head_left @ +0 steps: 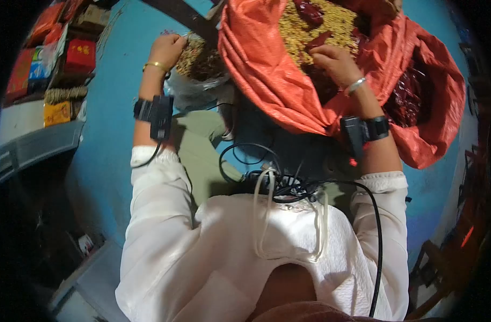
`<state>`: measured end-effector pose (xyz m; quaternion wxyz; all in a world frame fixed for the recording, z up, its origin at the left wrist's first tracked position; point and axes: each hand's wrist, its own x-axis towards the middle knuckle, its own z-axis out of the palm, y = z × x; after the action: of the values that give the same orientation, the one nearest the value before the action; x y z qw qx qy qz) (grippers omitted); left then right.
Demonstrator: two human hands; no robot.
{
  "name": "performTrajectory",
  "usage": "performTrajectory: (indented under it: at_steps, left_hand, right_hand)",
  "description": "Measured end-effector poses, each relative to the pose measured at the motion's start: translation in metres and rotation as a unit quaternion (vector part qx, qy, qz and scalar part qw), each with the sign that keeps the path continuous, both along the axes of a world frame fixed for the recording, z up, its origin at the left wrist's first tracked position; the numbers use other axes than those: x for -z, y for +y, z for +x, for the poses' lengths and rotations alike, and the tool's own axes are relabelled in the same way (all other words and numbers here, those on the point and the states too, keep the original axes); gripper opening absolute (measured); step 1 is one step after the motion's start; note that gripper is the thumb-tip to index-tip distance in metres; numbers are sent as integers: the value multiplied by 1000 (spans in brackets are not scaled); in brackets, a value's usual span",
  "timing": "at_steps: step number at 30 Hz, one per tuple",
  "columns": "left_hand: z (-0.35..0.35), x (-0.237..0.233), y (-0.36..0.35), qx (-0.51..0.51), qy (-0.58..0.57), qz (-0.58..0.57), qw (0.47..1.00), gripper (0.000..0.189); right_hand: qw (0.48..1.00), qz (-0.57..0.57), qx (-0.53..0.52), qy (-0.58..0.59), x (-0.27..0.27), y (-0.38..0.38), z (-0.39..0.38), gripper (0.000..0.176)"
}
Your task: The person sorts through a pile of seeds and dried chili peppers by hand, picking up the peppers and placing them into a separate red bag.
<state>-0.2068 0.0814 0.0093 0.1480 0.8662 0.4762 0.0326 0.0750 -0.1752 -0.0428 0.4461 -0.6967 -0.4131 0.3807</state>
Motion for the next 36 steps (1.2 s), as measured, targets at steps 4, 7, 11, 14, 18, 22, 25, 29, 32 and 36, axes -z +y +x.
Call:
performTrajectory:
  at_steps: [4,7,11,14,18,22,25,29,32,36]
  left_hand:
    - [32,-37,-72,73,-299,-58,950,24]
    - [67,-38,-110,174,-394,-45,901,15]
    - [119,-22,-137,298,-333,-72,892,14]
    - [146,0,-137,341,-224,-48,912,17]
    - [173,27,-119,316,-110,39,941,22]
    - [194,33,-112,295,-46,49,953,24]
    - [203,37,-117,298,-57,31,952,25]
    - [207,42,-124,289,-36,47,955,26]
    - [212,52,-115,271,-24,113,956,28]
    - [212,56,-115,302,-56,142,941,17]
  right_hand:
    - [986,11,-101,-133,3,-5,-7,26]
    - [977,-3,-110,-181,5,-9,-13,24]
    - [976,-34,-142,-164,0,-13,-14,22]
    - [975,-29,-137,-173,-1,-15,-12,21]
    - [963,-16,-122,-240,-4,-18,-1,20]
    - [959,8,-79,-271,-3,-20,9,21]
    - [953,53,-36,-295,-7,-22,13,21]
    - [957,38,13,-289,-8,-24,25,21]
    - [910,-72,28,-406,-24,-29,26,18]
    - [874,-162,16,-458,-22,-32,26,22]
